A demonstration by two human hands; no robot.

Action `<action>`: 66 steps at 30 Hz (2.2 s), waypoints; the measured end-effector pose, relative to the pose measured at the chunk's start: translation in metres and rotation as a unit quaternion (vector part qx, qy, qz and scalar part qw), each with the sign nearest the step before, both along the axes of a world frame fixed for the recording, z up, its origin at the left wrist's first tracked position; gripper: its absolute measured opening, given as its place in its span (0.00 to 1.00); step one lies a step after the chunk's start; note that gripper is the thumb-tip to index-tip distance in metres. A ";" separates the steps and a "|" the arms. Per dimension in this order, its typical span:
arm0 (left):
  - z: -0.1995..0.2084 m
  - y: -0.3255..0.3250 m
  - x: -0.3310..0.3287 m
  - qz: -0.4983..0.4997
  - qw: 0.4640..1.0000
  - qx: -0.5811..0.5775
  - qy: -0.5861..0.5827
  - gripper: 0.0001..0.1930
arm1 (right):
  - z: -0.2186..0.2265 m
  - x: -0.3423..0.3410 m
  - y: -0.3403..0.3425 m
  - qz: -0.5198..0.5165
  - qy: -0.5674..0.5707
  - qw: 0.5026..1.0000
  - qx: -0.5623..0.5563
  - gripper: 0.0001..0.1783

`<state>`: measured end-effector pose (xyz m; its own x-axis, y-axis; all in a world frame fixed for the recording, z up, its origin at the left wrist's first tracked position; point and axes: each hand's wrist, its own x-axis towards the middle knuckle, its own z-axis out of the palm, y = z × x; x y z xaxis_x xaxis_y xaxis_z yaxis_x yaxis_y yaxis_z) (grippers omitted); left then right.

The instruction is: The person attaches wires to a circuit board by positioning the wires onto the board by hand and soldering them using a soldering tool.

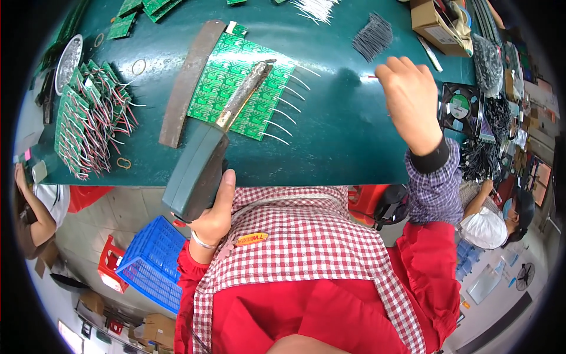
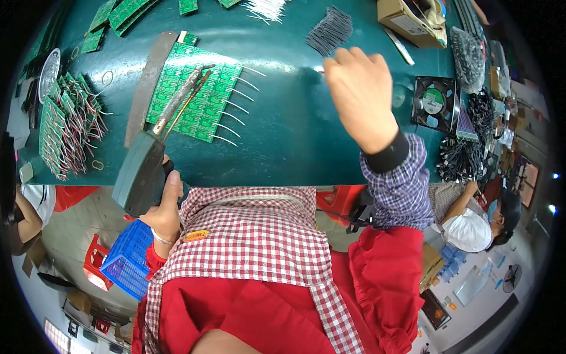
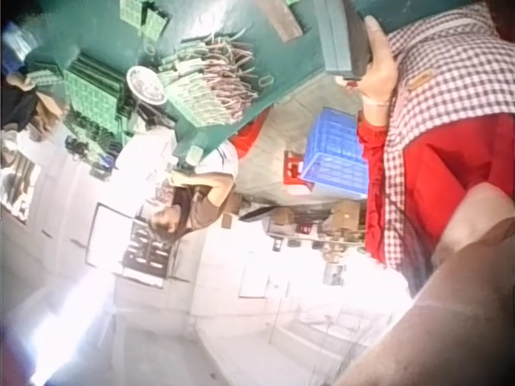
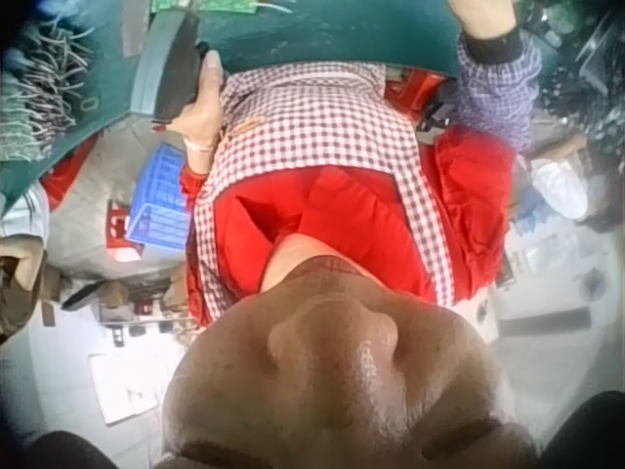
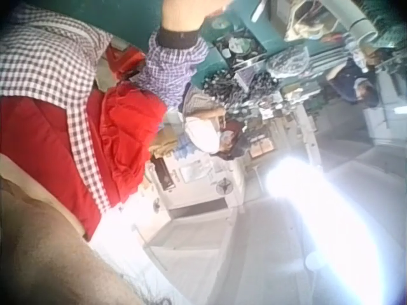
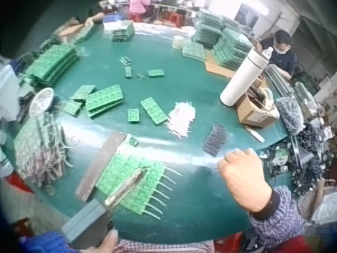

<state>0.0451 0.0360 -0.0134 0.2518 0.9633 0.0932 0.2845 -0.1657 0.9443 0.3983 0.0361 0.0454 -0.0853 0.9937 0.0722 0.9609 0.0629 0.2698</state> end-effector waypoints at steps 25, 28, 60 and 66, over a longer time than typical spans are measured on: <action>0.023 0.012 0.013 -0.014 0.993 -0.114 0.000 0.22 | -0.075 -0.075 0.029 0.032 0.461 0.861 0.211 0.13; 0.022 0.008 0.009 -0.017 0.994 -0.110 0.020 0.21 | -0.074 -0.078 0.027 0.036 0.452 0.869 0.200 0.14; 0.038 0.007 0.007 -0.029 0.994 -0.019 0.106 0.12 | -0.068 -0.095 0.015 0.048 0.422 0.883 0.203 0.11; 0.033 -0.003 0.002 -0.017 0.994 -0.013 0.104 0.13 | -0.063 -0.095 0.015 0.043 0.419 0.888 0.186 0.13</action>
<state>0.0471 0.0329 0.0194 0.2954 0.9553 0.0106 0.4687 -0.1545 0.8697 0.3032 0.0507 -0.0176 0.0785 0.8801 0.4682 0.8300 0.2024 -0.5197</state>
